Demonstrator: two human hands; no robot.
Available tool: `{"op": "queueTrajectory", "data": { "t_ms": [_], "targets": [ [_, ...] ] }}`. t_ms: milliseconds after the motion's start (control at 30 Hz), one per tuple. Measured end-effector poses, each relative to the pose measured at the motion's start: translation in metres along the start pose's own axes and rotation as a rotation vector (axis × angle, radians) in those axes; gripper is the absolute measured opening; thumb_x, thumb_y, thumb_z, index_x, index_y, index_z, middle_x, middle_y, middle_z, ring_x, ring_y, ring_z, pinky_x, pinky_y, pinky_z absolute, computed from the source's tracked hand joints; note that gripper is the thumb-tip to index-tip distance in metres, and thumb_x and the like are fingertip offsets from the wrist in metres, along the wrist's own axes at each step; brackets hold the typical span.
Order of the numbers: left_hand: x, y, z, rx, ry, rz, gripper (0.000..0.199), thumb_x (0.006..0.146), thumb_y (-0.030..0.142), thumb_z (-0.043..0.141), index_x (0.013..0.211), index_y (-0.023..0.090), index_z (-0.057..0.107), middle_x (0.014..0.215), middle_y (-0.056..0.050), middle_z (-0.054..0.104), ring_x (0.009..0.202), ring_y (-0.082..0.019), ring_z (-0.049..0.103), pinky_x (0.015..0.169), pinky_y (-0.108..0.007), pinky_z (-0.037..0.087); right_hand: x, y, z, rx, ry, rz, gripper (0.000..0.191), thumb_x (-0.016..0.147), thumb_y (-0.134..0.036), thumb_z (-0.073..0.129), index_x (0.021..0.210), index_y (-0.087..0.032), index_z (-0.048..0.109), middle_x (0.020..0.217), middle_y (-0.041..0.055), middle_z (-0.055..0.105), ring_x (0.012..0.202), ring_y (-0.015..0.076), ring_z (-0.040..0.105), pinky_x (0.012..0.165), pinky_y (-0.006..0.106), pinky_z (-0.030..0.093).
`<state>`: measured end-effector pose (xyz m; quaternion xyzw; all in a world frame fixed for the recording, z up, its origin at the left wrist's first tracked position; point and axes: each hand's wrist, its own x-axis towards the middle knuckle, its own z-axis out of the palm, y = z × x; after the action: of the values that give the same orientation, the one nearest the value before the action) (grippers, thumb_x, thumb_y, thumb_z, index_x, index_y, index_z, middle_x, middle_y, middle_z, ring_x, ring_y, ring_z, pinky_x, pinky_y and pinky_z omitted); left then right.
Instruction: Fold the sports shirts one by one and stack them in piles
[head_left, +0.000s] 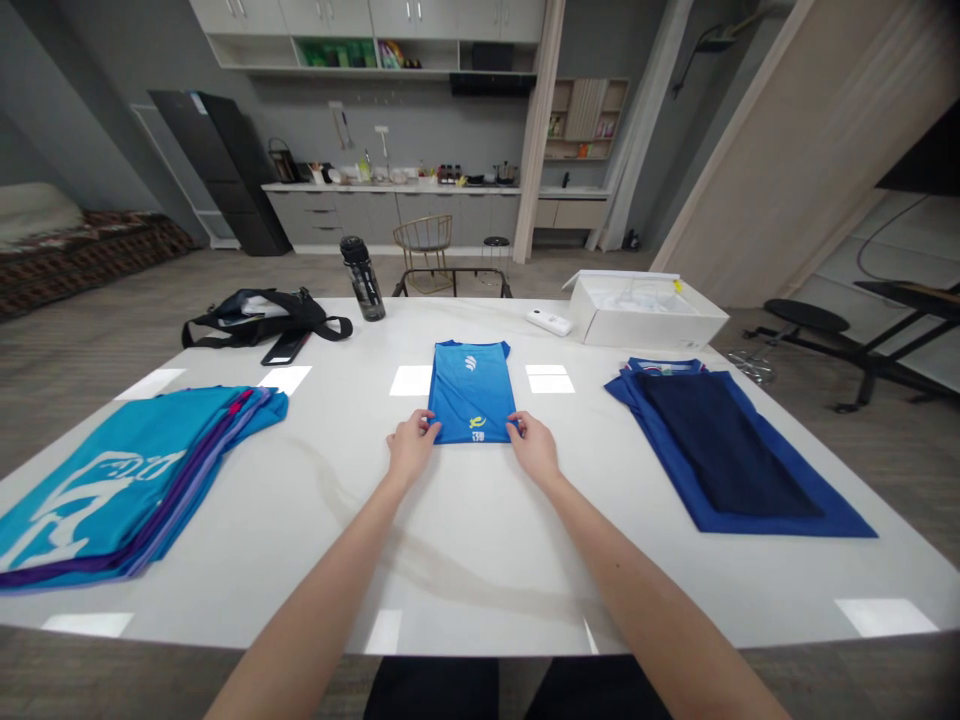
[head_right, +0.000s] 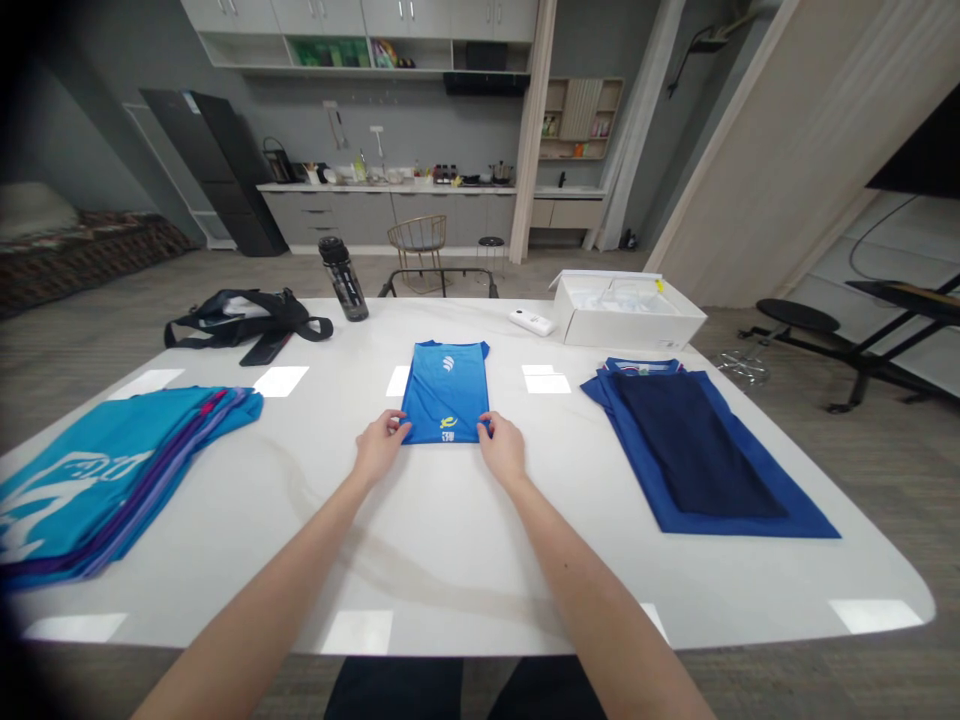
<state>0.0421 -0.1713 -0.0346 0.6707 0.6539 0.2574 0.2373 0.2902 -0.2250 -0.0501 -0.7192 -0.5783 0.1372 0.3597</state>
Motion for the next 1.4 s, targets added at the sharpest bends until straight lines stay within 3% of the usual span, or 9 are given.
{"op": "queueTrajectory", "data": {
  "t_ms": [200, 367, 567, 700, 833, 967, 1067, 1267, 1400],
  "targets": [
    [0.002, -0.006, 0.002, -0.081, 0.044, 0.008, 0.02, 0.089, 0.03, 0.054, 0.104, 0.03, 0.067, 0.081, 0.004, 0.071, 0.083, -0.019, 0.067, 0.08, -0.03, 0.044, 0.001, 0.002, 0.001, 0.008, 0.002, 0.005, 0.024, 0.091, -0.025, 0.049, 0.103, -0.026, 0.07, 0.081, 0.0, 0.069, 0.078, 0.0196, 0.064, 0.071, 0.028, 0.045],
    [0.001, -0.007, 0.0, -0.02, 0.029, 0.037, 0.023, 0.084, 0.024, 0.054, 0.1, 0.03, 0.068, 0.075, 0.004, 0.069, 0.082, -0.02, 0.067, 0.079, -0.031, 0.045, -0.002, -0.002, -0.001, -0.063, -0.008, -0.026, 0.026, 0.088, -0.018, 0.05, 0.102, -0.023, 0.071, 0.087, 0.0023, 0.069, 0.082, 0.0194, 0.063, 0.078, 0.029, 0.045],
    [0.016, 0.004, -0.003, 0.058, -0.007, 0.004, 0.025, 0.09, 0.034, 0.053, 0.111, 0.027, 0.064, 0.102, -0.003, 0.074, 0.1, -0.024, 0.068, 0.089, -0.037, 0.046, 0.01, -0.013, -0.004, -0.115, -0.01, -0.03, 0.019, 0.09, -0.027, 0.057, 0.103, -0.022, 0.069, 0.092, 0.004, 0.065, 0.084, 0.0193, 0.061, 0.076, 0.028, 0.045],
    [0.055, 0.015, 0.0, 0.097, 0.03, 0.046, 0.036, 0.092, 0.04, 0.053, 0.124, 0.025, 0.058, 0.121, -0.009, 0.07, 0.113, -0.029, 0.064, 0.097, -0.045, 0.044, 0.051, -0.016, -0.002, -0.139, 0.0, -0.055, 0.019, 0.091, -0.028, 0.058, 0.104, -0.021, 0.069, 0.097, 0.0053, 0.065, 0.094, 0.0199, 0.062, 0.085, 0.029, 0.045],
    [0.119, 0.026, 0.009, 0.086, 0.015, 0.004, 0.046, 0.093, 0.041, 0.054, 0.134, 0.022, 0.052, 0.132, -0.013, 0.066, 0.124, -0.03, 0.059, 0.1, -0.043, 0.043, 0.115, -0.01, 0.005, -0.165, -0.027, 0.005, 0.026, 0.094, -0.031, 0.058, 0.113, -0.02, 0.07, 0.108, 0.0076, 0.068, 0.104, 0.0212, 0.063, 0.092, 0.03, 0.046],
    [0.181, 0.029, 0.021, 0.098, -0.023, -0.081, 0.049, 0.093, 0.044, 0.056, 0.135, 0.021, 0.053, 0.133, -0.013, 0.066, 0.129, -0.031, 0.057, 0.102, -0.043, 0.043, 0.177, -0.002, 0.018, -0.214, -0.042, 0.081, 0.035, 0.096, -0.042, 0.056, 0.118, -0.02, 0.071, 0.114, 0.0102, 0.069, 0.11, 0.025, 0.063, 0.09, 0.032, 0.048],
    [0.215, 0.026, 0.031, 0.09, -0.029, -0.119, 0.045, 0.091, 0.047, 0.058, 0.128, 0.021, 0.06, 0.129, -0.013, 0.069, 0.127, -0.033, 0.058, 0.1, -0.044, 0.043, 0.211, 0.004, 0.032, -0.233, -0.047, 0.131, 0.039, 0.094, -0.048, 0.058, 0.119, -0.022, 0.072, 0.117, 0.0107, 0.069, 0.11, 0.0264, 0.063, 0.087, 0.034, 0.049],
    [0.245, 0.021, 0.045, 0.063, 0.008, -0.167, 0.035, 0.085, 0.049, 0.064, 0.107, 0.022, 0.071, 0.118, -0.012, 0.073, 0.117, -0.034, 0.064, 0.094, -0.043, 0.045, 0.243, 0.011, 0.053, -0.254, -0.039, 0.151, 0.034, 0.089, -0.053, 0.062, 0.105, -0.026, 0.076, 0.112, 0.0072, 0.071, 0.107, 0.0253, 0.064, 0.087, 0.035, 0.047],
    [0.249, 0.022, 0.049, -0.082, 0.076, -0.047, 0.028, 0.088, 0.045, 0.061, 0.101, 0.022, 0.071, 0.106, -0.007, 0.076, 0.102, -0.026, 0.068, 0.086, -0.034, 0.047, 0.249, 0.011, 0.057, -0.241, -0.039, 0.146, 0.024, 0.09, -0.045, 0.061, 0.091, -0.024, 0.074, 0.104, 0.0055, 0.073, 0.101, 0.0232, 0.064, 0.085, 0.034, 0.046]
  ]
}}
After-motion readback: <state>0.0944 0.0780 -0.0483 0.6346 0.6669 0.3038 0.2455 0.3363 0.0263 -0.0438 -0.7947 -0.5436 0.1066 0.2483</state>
